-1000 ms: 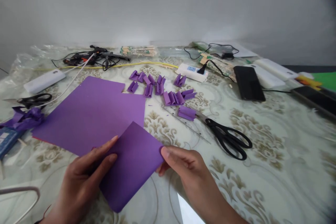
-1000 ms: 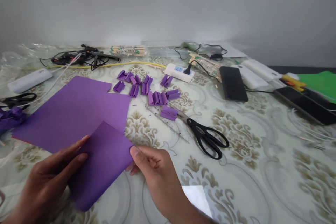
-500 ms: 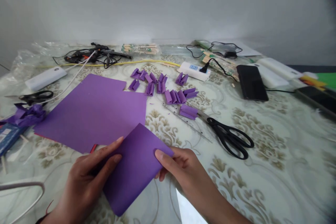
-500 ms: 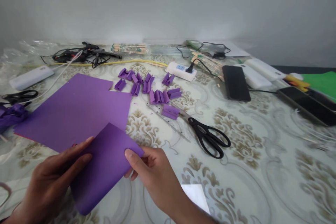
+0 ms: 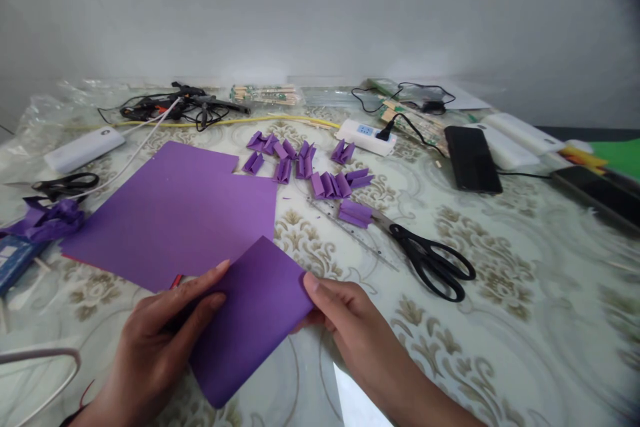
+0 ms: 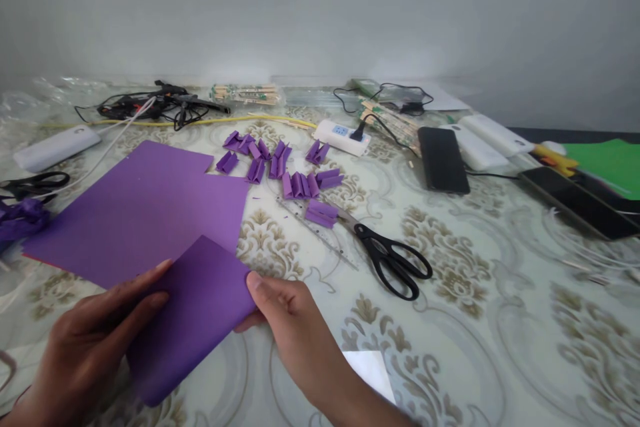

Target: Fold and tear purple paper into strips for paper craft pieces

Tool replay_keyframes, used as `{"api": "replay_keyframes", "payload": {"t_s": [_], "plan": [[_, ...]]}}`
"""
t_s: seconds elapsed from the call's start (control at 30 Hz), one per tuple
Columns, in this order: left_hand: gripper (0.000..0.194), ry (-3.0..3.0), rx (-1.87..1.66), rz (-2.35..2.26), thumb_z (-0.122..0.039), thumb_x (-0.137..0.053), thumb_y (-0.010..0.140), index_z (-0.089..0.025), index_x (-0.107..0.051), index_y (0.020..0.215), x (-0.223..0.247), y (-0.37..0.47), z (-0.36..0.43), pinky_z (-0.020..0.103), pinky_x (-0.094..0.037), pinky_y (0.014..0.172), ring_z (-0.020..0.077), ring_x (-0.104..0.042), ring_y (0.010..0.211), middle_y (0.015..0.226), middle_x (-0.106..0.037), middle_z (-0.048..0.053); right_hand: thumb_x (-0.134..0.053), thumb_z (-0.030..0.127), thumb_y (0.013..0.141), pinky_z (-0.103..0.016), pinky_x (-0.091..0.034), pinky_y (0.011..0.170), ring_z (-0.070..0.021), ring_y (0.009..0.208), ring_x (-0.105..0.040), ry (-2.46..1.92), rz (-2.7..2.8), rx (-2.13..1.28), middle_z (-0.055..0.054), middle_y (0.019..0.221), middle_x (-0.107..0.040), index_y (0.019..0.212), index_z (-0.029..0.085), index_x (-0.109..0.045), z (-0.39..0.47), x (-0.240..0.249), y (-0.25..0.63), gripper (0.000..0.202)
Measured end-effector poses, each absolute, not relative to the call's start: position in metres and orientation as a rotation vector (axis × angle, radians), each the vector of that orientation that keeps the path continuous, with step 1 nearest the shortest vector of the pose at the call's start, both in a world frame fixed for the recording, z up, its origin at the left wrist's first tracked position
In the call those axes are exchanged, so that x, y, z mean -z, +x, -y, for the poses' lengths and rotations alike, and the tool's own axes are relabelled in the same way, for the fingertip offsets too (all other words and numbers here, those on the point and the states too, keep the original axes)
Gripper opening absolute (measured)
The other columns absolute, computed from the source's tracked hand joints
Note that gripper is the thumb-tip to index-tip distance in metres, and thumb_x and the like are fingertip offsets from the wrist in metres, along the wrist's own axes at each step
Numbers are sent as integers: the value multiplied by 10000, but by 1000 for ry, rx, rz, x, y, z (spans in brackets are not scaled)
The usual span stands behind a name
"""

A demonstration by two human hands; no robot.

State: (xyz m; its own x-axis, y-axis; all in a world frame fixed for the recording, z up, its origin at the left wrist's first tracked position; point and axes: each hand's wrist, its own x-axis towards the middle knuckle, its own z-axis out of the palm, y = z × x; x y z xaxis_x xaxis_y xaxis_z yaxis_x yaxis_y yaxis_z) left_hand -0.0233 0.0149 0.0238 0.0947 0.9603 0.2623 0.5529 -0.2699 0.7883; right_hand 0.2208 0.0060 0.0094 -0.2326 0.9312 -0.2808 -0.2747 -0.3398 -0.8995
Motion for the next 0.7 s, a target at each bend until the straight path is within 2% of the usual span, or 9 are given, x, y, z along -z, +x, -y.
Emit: {"api": "replay_keyframes", "payload": {"t_s": [0.13,0.3,0.5,0.7], "plan": [[289,1883,-1097,-1532,-442,-770,919,-408,-805,1204,-27,-22,-18,187,-661,620,206,-845,791,1081,-842,-40,-609,599,1013,-327,-590,768,-199,769,-691,-1087,923,-1716,-37,718,-699,727,185,-758,-7,-6,219,525],[321,1853,-1022,-1535,-450,-744,939,-417,-781,1256,-24,-24,-18,191,-653,571,208,-840,761,1103,-842,-37,-652,654,959,-319,-608,730,-183,719,-688,-1148,919,-1698,-37,732,-707,714,183,-741,-5,-7,217,539],[322,1804,-1010,-1516,-448,-731,941,-416,-779,1258,-24,-23,-19,224,-682,685,230,-845,888,1164,-824,-26,-665,769,872,-392,-612,782,-262,750,-771,-1356,982,-1703,-86,671,-754,629,181,-717,-1,-8,215,638],[296,1779,-1007,-1529,-442,-730,930,-403,-803,1214,-25,-21,-20,275,-688,789,246,-838,952,1179,-815,-15,-679,736,890,-387,-606,776,-249,748,-748,-1334,943,-1662,-76,696,-764,665,181,-730,1,-7,211,601]]}}
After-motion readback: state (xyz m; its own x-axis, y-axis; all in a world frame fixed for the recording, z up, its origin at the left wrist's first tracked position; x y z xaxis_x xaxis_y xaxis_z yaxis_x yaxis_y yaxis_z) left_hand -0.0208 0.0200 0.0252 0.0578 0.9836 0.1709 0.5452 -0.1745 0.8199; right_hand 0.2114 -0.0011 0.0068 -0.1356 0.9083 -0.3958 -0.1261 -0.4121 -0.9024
